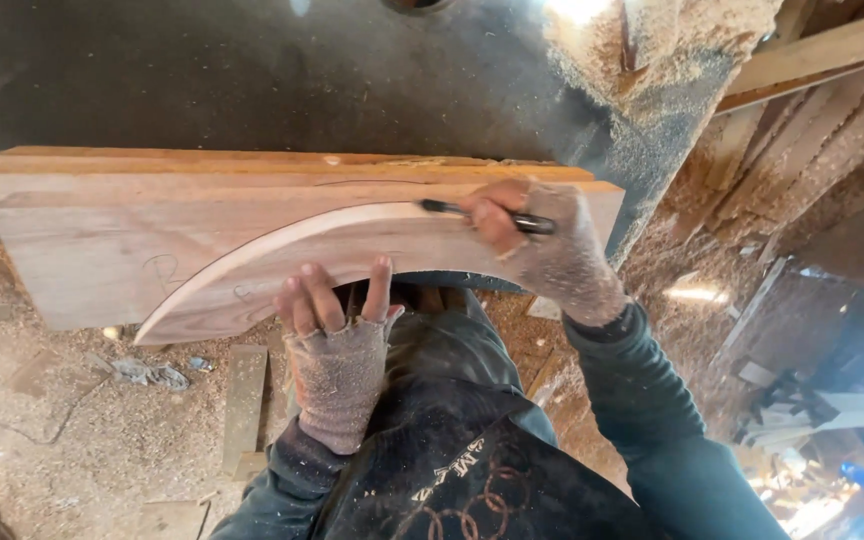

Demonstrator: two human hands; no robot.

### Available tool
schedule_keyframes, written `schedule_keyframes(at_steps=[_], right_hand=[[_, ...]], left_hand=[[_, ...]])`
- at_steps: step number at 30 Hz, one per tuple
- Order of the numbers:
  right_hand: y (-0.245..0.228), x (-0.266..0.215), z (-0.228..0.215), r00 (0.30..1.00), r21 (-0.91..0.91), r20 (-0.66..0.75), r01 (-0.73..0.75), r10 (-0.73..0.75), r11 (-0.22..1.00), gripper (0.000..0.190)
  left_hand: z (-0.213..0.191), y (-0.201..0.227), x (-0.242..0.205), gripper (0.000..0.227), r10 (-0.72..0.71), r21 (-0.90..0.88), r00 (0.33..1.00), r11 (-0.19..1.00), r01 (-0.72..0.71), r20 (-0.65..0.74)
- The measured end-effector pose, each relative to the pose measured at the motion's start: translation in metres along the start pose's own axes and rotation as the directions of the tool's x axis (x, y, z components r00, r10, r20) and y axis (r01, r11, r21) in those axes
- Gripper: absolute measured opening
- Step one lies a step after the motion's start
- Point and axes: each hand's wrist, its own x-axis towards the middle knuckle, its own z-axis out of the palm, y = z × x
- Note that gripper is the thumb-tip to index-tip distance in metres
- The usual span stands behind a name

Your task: Tracing a curved wooden template onto several rectangular wood blocks using a pen on a workbench.

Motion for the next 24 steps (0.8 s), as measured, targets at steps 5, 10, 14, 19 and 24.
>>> schedule_keyframes(at_steps=[5,10,14,19,24], right_hand=[[0.012,-0.053,-0.053,0.945,-0.16,-0.167,-0.306,0.28,0.938,0.02],[0.043,-0.115,-0.078,0.859,-0.113,-0.296,-0.466,0.418,0.878,0.026],[0.054,-0.15,-0.086,0.796,-0.051,-0.384,-0.524,0.467,0.85,0.03],[0.071,-0.195,-0.095,0.794,0.03,-0.415,-0.477,0.445,0.878,0.034],[0.079,-0.232,-0.108,0.771,-0.183,-0.363,-0.61,0.524,0.771,0.029]], left_hand=[[-0.001,-0.007,-0.01,0.093,0.067,-0.008,0.986,0.998,-0.066,0.151],[-0.008,-0.018,-0.01,0.08,0.163,-0.019,0.943,0.986,-0.164,0.291],[-0.002,-0.025,-0.016,0.085,0.127,0.051,0.954,0.988,-0.146,0.271],[-0.012,-0.024,-0.006,0.083,0.133,0.054,0.946,0.986,-0.156,0.295],[-0.03,-0.01,0.016,0.064,0.132,-0.005,0.987,0.991,-0.132,0.086]])
